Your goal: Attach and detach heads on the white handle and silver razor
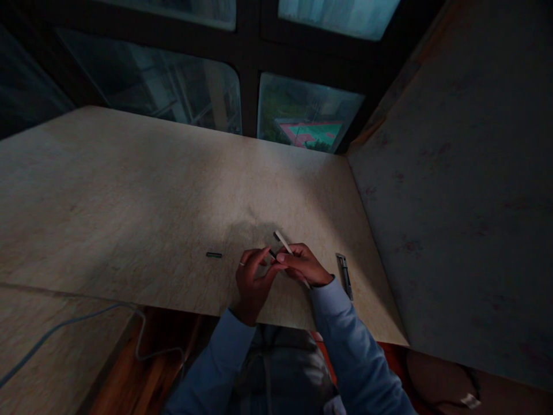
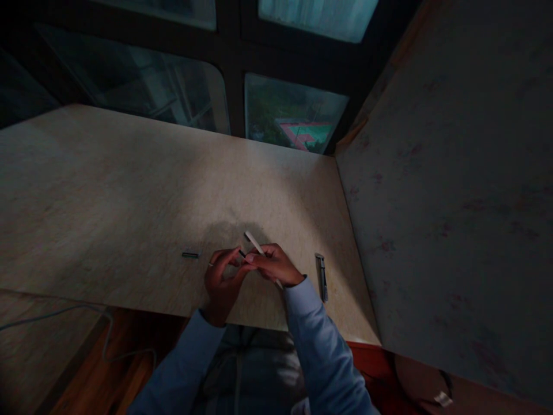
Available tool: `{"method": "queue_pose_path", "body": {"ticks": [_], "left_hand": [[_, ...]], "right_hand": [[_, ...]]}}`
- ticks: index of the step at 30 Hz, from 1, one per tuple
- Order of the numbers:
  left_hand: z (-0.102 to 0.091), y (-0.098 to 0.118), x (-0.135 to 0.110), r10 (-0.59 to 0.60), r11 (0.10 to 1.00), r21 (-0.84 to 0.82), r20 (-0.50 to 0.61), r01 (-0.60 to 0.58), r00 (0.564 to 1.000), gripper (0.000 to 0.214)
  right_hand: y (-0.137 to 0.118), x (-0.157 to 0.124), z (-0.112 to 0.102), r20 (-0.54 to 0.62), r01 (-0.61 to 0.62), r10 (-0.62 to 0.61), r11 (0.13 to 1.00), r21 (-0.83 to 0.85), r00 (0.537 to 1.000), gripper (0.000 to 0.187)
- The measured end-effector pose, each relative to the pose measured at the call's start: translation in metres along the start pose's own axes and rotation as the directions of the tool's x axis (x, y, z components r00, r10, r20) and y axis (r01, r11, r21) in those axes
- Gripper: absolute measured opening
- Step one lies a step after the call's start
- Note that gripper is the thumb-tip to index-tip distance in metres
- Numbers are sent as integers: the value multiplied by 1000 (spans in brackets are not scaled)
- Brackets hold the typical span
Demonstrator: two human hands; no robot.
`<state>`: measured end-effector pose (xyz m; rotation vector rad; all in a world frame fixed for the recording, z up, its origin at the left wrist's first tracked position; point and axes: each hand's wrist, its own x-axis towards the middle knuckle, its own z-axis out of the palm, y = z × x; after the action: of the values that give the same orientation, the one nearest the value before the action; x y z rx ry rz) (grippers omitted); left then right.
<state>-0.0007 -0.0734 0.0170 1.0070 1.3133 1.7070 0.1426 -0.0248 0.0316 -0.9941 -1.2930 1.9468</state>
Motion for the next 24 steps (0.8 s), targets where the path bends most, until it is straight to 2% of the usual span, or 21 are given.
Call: {"method": "queue_pose_path", "body": {"ticks": [7,10,12,14,16,18,21,24], "left_hand": [[2,-4,0,-64,997,-52,24,65,998,35],[2,-6,2,-123,984,-119,55,129,991,44],[1,-7,6,-191,960,-191,93,206,977,47],[-1,-10,11,-289,892,-300,196,337,937,40],[-5,-13,17,-380,765,-395,360,508,852,41],[-9,-17,20,-450,612,-420,512,670,732,39],[-15,-21,21,-504,439,-332,678,835,535,33],[-18,-21,20,-493,352,-202,790,914,365,42]], "right_hand": [[-1,2,0,-37,7,-7,1000,5,999,39],[0,3,0,-44,21,-19,999,31,999,38],[1,3,-1,-33,29,-28,999,38,999,37],[1,3,-1,-8,23,-22,999,31,1000,36],[1,3,-1,20,5,-5,1000,13,1000,36],[0,3,0,23,-8,8,1000,4,1000,37],[-3,1,2,-9,0,0,1000,13,1000,36],[-7,0,3,-10,15,-15,1000,-3,1000,36]]}}
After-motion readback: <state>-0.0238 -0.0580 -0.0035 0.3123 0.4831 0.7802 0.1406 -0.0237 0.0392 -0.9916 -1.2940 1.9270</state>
